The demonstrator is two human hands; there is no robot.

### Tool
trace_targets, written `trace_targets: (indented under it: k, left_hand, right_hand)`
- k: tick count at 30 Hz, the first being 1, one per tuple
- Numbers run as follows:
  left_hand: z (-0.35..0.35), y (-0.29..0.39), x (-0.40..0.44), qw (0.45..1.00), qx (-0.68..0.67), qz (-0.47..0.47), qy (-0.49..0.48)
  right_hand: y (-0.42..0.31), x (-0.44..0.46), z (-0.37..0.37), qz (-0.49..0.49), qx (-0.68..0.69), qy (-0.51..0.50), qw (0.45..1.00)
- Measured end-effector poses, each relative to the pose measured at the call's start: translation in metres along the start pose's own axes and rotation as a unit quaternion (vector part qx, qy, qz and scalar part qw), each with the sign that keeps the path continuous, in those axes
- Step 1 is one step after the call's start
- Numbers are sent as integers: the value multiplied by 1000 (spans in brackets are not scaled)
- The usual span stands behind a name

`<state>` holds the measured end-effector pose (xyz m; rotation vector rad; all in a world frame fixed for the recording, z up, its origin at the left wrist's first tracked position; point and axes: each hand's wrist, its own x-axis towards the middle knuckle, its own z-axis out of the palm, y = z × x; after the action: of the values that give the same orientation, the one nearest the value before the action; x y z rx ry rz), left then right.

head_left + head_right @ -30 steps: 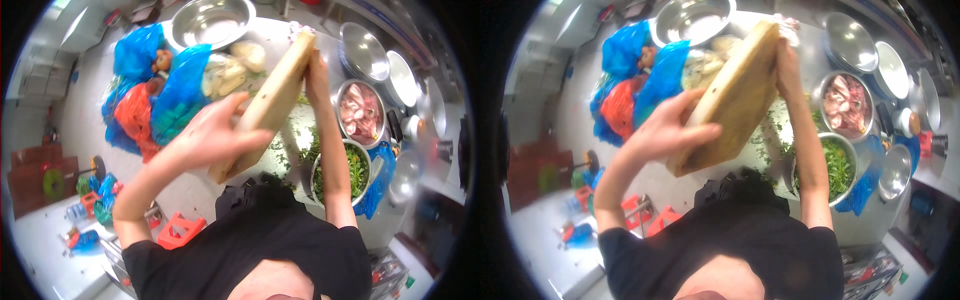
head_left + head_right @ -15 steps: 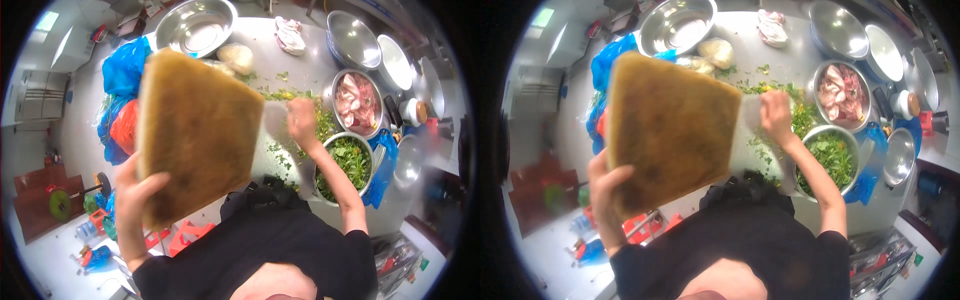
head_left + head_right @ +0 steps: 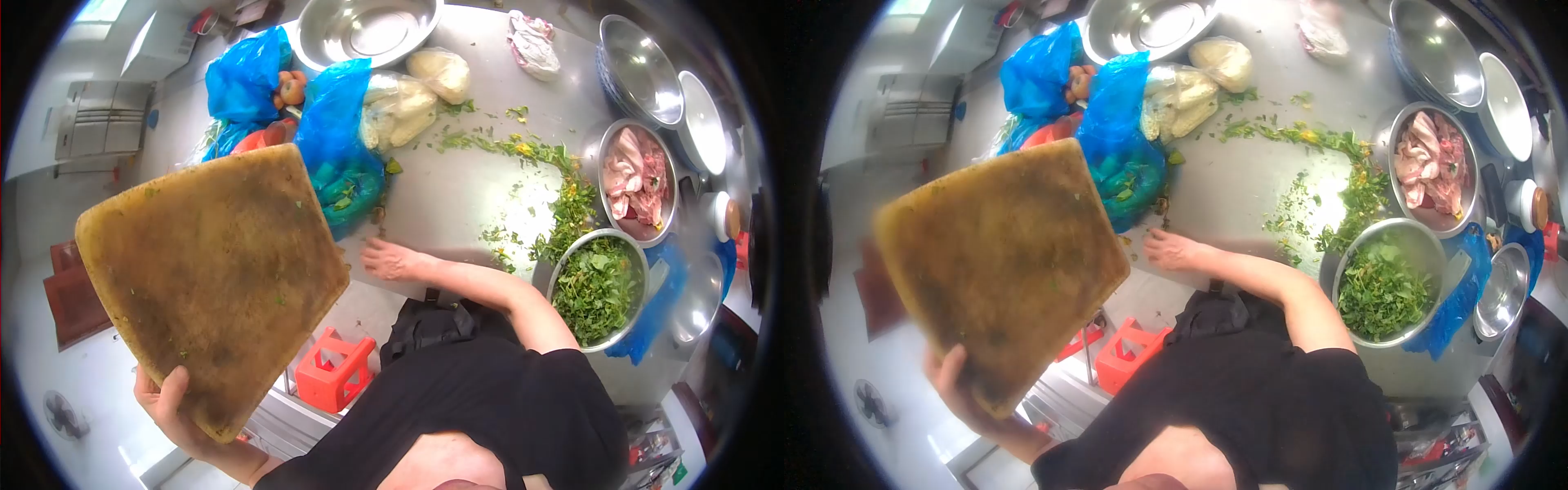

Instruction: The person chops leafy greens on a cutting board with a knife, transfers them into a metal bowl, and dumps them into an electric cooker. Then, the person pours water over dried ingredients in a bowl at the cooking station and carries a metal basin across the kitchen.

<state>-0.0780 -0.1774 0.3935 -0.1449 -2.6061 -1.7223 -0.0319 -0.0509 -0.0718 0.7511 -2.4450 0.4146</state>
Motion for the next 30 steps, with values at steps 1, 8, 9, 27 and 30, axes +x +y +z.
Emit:
trace_targets:
  k: [1,8,9,27,30]
  left_hand:
    - [-3,-1,1,1000,2,1,3]
    - [-16,-15,14,995,-10,-49,-84]
    - [-16,-17,16,992,2,-58,-109]
    - [52,-28,30,959,18,-65,-275]
    - [67,-41,37,950,5,-73,-303]
  right_hand:
    - [9,2,4,19,7,-14,1000]
    - [93,-24,-9,90,-1,-41,995]
    - [94,-26,-13,93,-4,-40,995]
    - [132,-114,-46,550,-284,-1,785]
    - [112,-132,-92,650,-314,-23,691]
